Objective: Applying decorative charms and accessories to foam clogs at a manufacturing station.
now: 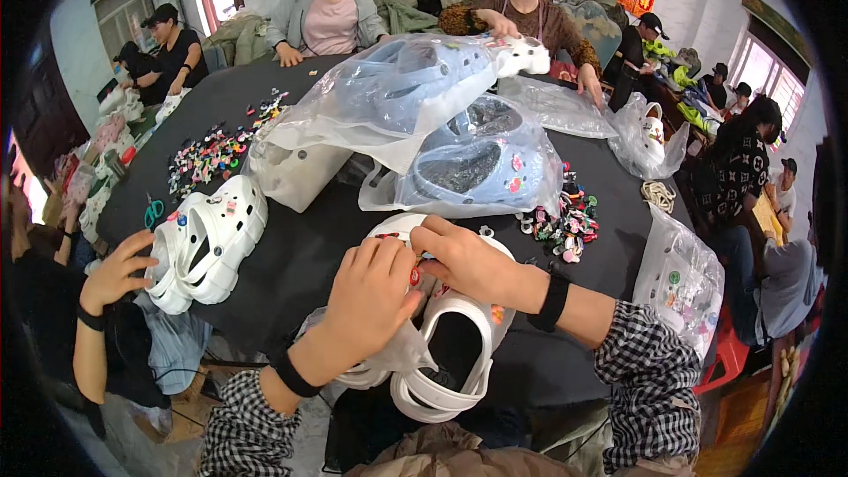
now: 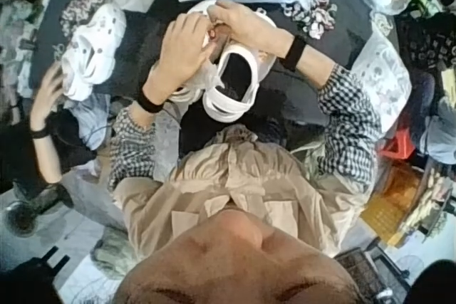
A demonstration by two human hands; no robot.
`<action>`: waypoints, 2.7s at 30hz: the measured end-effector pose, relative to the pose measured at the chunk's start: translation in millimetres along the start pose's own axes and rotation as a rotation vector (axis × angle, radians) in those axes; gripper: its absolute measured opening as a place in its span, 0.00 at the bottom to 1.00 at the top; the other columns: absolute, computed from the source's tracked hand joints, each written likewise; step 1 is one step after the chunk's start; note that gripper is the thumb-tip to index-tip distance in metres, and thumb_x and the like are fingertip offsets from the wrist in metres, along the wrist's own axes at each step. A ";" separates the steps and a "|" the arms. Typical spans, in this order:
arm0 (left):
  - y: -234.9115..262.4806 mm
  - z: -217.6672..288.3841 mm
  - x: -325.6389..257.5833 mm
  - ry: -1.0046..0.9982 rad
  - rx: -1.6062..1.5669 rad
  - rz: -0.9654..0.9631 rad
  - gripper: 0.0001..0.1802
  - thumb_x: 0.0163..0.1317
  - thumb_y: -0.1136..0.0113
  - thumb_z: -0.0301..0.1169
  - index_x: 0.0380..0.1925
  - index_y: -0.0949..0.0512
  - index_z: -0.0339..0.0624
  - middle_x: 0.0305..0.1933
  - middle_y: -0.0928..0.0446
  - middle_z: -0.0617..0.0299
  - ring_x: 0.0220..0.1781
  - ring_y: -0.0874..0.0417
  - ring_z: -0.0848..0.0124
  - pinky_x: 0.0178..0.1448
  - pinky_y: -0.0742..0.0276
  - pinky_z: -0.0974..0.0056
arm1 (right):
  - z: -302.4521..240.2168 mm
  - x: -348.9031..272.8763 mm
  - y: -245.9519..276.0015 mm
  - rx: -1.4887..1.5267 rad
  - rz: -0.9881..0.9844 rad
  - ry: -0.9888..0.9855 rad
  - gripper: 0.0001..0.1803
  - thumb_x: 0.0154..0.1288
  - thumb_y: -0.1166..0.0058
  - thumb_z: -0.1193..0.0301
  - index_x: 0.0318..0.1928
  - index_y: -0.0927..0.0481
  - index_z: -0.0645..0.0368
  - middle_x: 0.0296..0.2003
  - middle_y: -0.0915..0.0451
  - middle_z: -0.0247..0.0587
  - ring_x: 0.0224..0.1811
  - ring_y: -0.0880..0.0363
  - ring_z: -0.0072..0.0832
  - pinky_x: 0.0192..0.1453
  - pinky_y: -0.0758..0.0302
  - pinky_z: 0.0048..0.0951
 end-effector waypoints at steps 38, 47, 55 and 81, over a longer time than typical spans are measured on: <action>-9.2 -23.9 -8.0 0.239 -0.305 0.013 0.40 0.45 0.28 0.24 0.62 0.33 0.41 0.56 0.27 0.53 0.60 0.27 0.53 0.63 0.35 0.51 | -33.6 -4.3 -7.7 -0.377 0.042 0.197 0.11 0.57 0.41 0.74 0.41 0.17 0.63 0.39 0.18 0.49 0.43 0.15 0.44 0.45 0.17 0.41; -11.8 -22.8 -7.7 0.193 -0.325 0.058 0.26 0.49 0.30 0.22 0.50 0.27 0.40 0.52 0.26 0.55 0.58 0.27 0.54 0.62 0.35 0.53 | -31.8 2.5 0.3 -0.215 0.084 0.116 0.11 0.58 0.38 0.73 0.40 0.25 0.59 0.35 0.21 0.45 0.40 0.18 0.48 0.40 0.21 0.44; -3.0 -23.7 -10.3 0.138 -0.261 0.031 0.19 0.54 0.29 0.30 0.45 0.22 0.38 0.52 0.23 0.54 0.59 0.26 0.54 0.62 0.32 0.54 | 5.4 -66.5 71.5 -0.302 0.356 -0.175 0.09 0.60 0.44 0.78 0.41 0.28 0.60 0.37 0.20 0.51 0.39 0.18 0.52 0.42 0.21 0.48; -43.6 9.5 9.0 0.324 -0.866 -0.327 0.19 0.68 0.39 0.28 0.56 0.25 0.31 0.45 0.24 0.60 0.46 0.23 0.73 0.54 0.25 0.67 | -9.0 -72.6 23.1 -0.294 0.554 0.030 0.07 0.61 0.39 0.72 0.35 0.24 0.60 0.37 0.24 0.44 0.42 0.25 0.43 0.46 0.31 0.40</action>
Point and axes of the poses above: each hand's wrist, its own x-axis towards the middle knuckle, its own y-axis out of the back of the hand, z = x × y, the point moved 7 cm from there along x, towards the middle knuckle
